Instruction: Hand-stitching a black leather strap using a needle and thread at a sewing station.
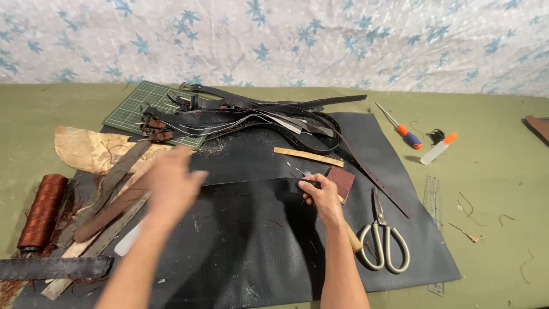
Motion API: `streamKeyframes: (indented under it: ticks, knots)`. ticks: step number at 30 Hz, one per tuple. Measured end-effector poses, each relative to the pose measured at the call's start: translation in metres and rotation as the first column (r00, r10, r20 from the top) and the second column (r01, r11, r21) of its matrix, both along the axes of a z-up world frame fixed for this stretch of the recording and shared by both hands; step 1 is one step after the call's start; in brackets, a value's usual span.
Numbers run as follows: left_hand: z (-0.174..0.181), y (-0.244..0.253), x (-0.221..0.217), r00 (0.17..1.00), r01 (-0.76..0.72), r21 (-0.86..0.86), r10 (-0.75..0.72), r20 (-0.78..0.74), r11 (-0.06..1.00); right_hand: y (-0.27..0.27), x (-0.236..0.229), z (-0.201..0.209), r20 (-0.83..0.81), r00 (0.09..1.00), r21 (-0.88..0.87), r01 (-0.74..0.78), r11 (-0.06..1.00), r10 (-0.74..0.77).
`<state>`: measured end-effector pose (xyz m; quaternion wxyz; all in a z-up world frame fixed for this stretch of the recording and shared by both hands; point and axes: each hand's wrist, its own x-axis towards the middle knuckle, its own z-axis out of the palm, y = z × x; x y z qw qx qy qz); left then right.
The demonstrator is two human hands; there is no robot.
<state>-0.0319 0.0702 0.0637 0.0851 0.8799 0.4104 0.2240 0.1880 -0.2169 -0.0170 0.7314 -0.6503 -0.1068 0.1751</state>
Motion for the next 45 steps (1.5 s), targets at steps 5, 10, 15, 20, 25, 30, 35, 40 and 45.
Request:
streamKeyframes:
  ticks: [5, 10, 15, 20, 25, 30, 35, 40, 45]
  knots:
    - [-0.046, -0.082, 0.094, 0.696, 0.717, -0.201, -0.698, 0.166, 0.667, -0.004, -0.002, 0.002, 0.043, 0.996, 0.043, -0.083, 0.996, 0.081]
    - [-0.031, -0.105, 0.100, 0.753, 0.639, -0.574, -0.567, 0.333, 0.512, -0.010, 0.006, -0.002, 0.029, 0.997, 0.057, -0.073, 0.996, 0.071]
    - [-0.032, -0.098, 0.068, 0.784, 0.619, -0.590, -0.460, 0.417, 0.518, 0.001, 0.007, -0.015, 0.034, 0.995, 0.062, -0.097, 0.993, 0.095]
    - [-0.061, -0.094, 0.048, 0.765, 0.638, -0.594, -0.317, 0.560, 0.491, 0.009, -0.003, -0.009, 0.084, 0.991, -0.026, -0.098, 0.995, 0.100]
    - [-0.078, -0.094, 0.053, 0.734, 0.675, -0.628, -0.262, 0.627, 0.388, 0.011, -0.009, -0.005, 0.032, 0.997, 0.042, -0.072, 0.997, 0.071]
    - [-0.101, -0.098, 0.062, 0.698, 0.709, -0.642, -0.163, 0.697, 0.291, 0.009, 0.004, -0.024, -0.025, 0.999, 0.120, -0.045, 0.992, 0.049]
    - [-0.067, -0.097, 0.049, 0.700, 0.709, -0.697, 0.016, 0.714, 0.110, 0.007, 0.008, -0.029, -0.053, 0.998, 0.143, -0.035, 0.989, 0.043]
    - [-0.093, -0.078, 0.053, 0.700, 0.700, -0.713, 0.147, 0.699, 0.054, 0.010, 0.006, -0.026, -0.048, 0.998, 0.119, -0.029, 0.993, 0.035]
    - [-0.068, -0.064, 0.038, 0.679, 0.700, -0.709, 0.227, 0.698, 0.084, 0.015, -0.001, -0.015, 0.038, 0.996, -0.066, -0.083, 0.994, 0.085]
